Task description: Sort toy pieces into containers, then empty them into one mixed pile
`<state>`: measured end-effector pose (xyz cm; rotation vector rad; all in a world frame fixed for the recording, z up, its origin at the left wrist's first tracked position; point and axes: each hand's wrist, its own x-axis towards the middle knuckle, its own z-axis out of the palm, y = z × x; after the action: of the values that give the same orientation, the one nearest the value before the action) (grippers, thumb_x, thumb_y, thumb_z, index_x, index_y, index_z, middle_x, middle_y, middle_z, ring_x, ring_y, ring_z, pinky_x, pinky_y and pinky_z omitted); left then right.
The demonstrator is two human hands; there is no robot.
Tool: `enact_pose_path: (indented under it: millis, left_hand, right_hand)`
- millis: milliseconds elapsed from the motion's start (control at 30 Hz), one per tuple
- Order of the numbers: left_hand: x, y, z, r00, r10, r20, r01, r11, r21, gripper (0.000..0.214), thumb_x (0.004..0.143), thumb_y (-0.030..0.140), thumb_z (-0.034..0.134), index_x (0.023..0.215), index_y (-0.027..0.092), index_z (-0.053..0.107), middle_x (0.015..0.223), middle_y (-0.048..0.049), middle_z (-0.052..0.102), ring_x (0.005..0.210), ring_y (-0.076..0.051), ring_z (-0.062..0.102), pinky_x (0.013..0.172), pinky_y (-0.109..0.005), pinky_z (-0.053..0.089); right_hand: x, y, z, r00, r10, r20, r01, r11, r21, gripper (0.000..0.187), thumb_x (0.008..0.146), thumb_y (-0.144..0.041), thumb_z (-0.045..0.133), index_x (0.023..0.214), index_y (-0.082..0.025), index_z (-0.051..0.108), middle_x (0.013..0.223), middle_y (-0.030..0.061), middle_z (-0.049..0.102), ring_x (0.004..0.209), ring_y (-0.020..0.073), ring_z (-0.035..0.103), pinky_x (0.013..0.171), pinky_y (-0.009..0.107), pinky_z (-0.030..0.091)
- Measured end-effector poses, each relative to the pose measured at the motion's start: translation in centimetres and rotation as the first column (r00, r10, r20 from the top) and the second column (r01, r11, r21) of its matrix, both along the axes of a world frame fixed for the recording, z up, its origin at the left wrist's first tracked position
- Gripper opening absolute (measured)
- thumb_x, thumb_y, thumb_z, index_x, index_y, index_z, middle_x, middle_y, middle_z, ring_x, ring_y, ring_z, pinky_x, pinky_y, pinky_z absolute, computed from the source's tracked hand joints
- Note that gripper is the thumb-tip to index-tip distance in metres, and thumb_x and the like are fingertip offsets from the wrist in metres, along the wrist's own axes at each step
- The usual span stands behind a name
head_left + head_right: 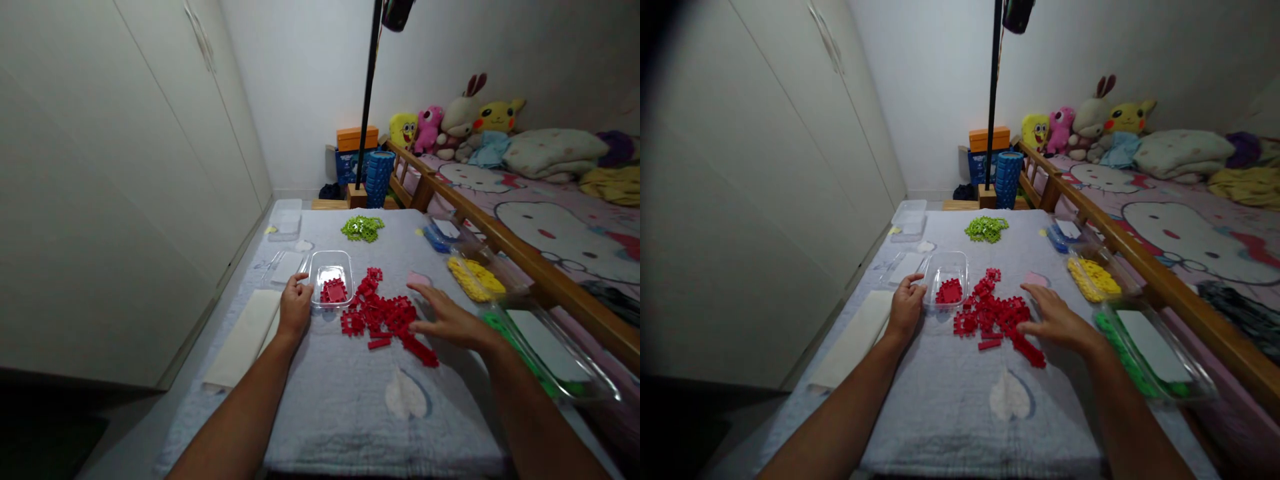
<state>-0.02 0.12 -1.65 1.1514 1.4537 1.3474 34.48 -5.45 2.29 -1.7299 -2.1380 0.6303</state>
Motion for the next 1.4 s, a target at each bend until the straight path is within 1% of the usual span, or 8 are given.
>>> enact_pose_path:
  millis: [100, 167, 300, 567, 967, 1133, 1267, 1400]
  left_hand:
    - [-0.1, 0.1, -0.1, 1.0, -0.003, 0.0, 0.003, 1.0, 0.004, 0.039, 0.076, 0.039, 0.061, 0.109, 0.017, 0.059, 0.055, 0.0115, 0.033, 0.046, -0.009, 0.031, 0.049, -0.02, 0.027]
    - [-0.1, 0.1, -0.2, 1.0, -0.003, -0.001, 0.003, 1.0, 0.005, 0.039, 0.076, 0.039, 0.061, 0.109, 0.017, 0.059, 0.055, 0.0117, 0.033, 0.045, -0.008, 0.031, 0.049, -0.02, 0.026]
    - [-0.2, 0.1, -0.3, 1.0, -0.005, -0.005, 0.005, 1.0, 0.004, 0.04, 0.076, 0.039, 0.061, 0.109, 0.017, 0.06, 0.055, 0.0116, 0.033, 0.045, -0.009, 0.032, 0.049, -0.02, 0.026]
    - [-0.2, 0.1, -0.5, 1.0, -0.012, 0.006, 0.012, 1.0, 0.024, 0.039, 0.077, 0.037, 0.061, 0.109, 0.017, 0.059, 0.054, 0.0118, 0.033, 0.045, -0.008, 0.031, 0.048, -0.02, 0.026]
    - [-0.4, 0.2, -0.7, 1.0, -0.026, -0.003, 0.026, 0.999, 0.026, 0.036, 0.079, 0.037, 0.061, 0.109, 0.018, 0.059, 0.054, 0.0112, 0.034, 0.045, -0.009, 0.031, 0.048, -0.02, 0.027]
    - [-0.2, 0.2, -0.6, 1.0, -0.021, 0.023, 0.02, 1.0, 0.024, 0.036, 0.078, 0.038, 0.061, 0.108, 0.018, 0.058, 0.055, 0.0114, 0.033, 0.046, -0.009, 0.03, 0.048, -0.02, 0.026]
    - [-0.1, 0.0, -0.2, 0.999, -0.02, 0.037, 0.019, 1.0, 0.021, 0.036, 0.078, 0.037, 0.061, 0.108, 0.017, 0.058, 0.056, 0.0115, 0.033, 0.046, -0.008, 0.03, 0.049, -0.02, 0.027]
    - [0.1, -0.1, 0.1, 0.998, -0.021, 0.059, 0.02, 1.0, 0.014, 0.035, 0.077, 0.036, 0.061, 0.107, 0.018, 0.057, 0.055, 0.0117, 0.033, 0.046, -0.008, 0.03, 0.049, -0.019, 0.027]
  right_hand:
    - [-0.4, -3.7, -2.1, 0.998, 0.047, 0.042, -0.044, 0.997, -0.067, 0.107, 0.063, -0.045, 0.081, 0.156, -0.021, 0.034, 0.161, 0.0178, 0.034, 0.148, 0.0353, 0.033, 0.119, 0.051, 0.031]
    - [-0.8, -4.9, -3.3, 0.997, 0.041, 0.062, -0.038, 0.998, -0.053, 0.109, 0.064, -0.04, 0.08, 0.159, -0.023, 0.028, 0.163, 0.0166, 0.03, 0.149, 0.0345, 0.029, 0.119, 0.052, 0.028]
    - [-1.2, -3.5, -4.2, 0.997, -0.029, 0.068, 0.025, 0.999, 0.045, 0.086, 0.073, -0.03, 0.069, 0.154, -0.026, 0.038, 0.155, 0.0145, 0.044, 0.14, 0.0326, 0.042, 0.115, 0.052, 0.032]
    - [-1.9, 1.6, -4.3, 0.996, -0.092, 0.016, 0.088, 0.981, 0.173, 0.05, 0.079, -0.024, 0.059, 0.128, -0.015, 0.063, 0.123, 0.0144, 0.067, 0.115, 0.0281, 0.058, 0.103, 0.042, 0.043]
    - [-1.6, 1.2, -3.0, 0.9, -0.364, -0.238, 0.413, 0.888, 0.204, 0.025, 0.075, -0.035, 0.055, 0.095, -0.023, 0.061, 0.086, 0.0057, 0.068, 0.076, 0.0232, 0.063, 0.076, 0.037, 0.05]
    - [-4.4, 2.5, -0.3, 0.949, -0.19, -0.252, 0.248, 0.944, 0.219, 0.044, 0.064, -0.025, 0.051, 0.107, -0.02, 0.06, 0.109, 0.0108, 0.067, 0.1, 0.0266, 0.061, 0.092, 0.039, 0.048]
    - [-9.0, 3.8, 2.1, 0.964, -0.026, -0.266, 0.062, 0.99, 0.13, 0.05, 0.073, -0.018, 0.045, 0.123, -0.017, 0.049, 0.109, 0.0097, 0.064, 0.096, 0.0225, 0.061, 0.09, 0.036, 0.047]
    - [-13.6, 4.7, 3.0, 0.982, 0.035, -0.186, 0.0, 0.982, 0.187, 0.039, 0.082, -0.013, 0.049, 0.12, -0.016, 0.05, 0.105, 0.0097, 0.062, 0.095, 0.0214, 0.059, 0.088, 0.034, 0.046]
